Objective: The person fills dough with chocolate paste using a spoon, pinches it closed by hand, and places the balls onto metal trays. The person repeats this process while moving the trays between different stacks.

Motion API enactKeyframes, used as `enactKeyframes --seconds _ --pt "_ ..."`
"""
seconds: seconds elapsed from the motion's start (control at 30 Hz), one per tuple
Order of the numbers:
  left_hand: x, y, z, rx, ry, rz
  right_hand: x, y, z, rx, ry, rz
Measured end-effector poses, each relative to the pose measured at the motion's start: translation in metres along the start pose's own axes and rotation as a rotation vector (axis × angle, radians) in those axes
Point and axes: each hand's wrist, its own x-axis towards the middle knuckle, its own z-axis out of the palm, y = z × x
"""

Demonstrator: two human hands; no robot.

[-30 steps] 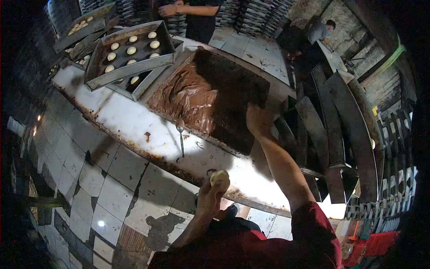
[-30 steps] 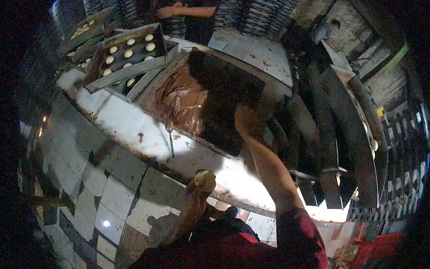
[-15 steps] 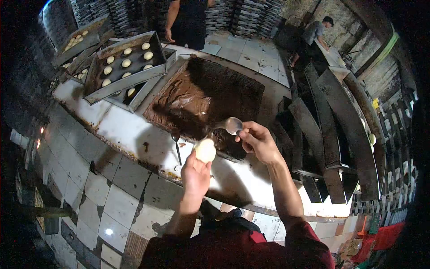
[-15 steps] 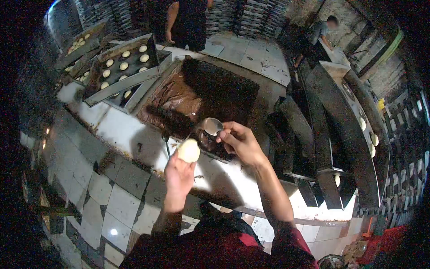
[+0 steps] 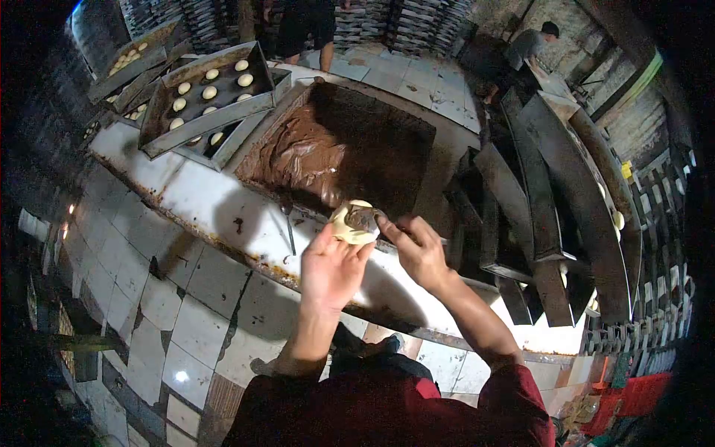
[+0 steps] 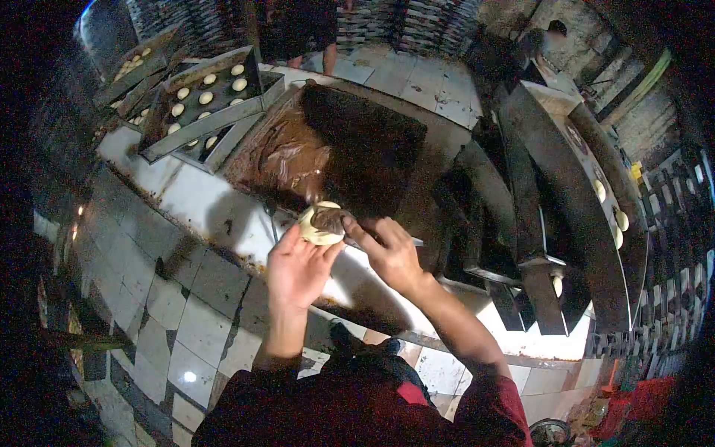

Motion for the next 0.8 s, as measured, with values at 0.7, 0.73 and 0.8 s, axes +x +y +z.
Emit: enactKeyframes --seconds 0.7,0.73,0.8 --pt "-0.093 -0.103 -0.064 0.384 -0.156 -0.092 -0.1 -0.018 -0.037 1.12 -0.368 0.875" --pt "-0.098 -0.117 -0.066 0.436 -0.113 -0.117 -0.098 -0.025 -0.054 1.194 -0.48 0.855" --pt "-0.107 -0.146 -0.069 0.384 0.014 -0.099 -0.11 -0.031 -0.086 1.26 -0.504 0.837"
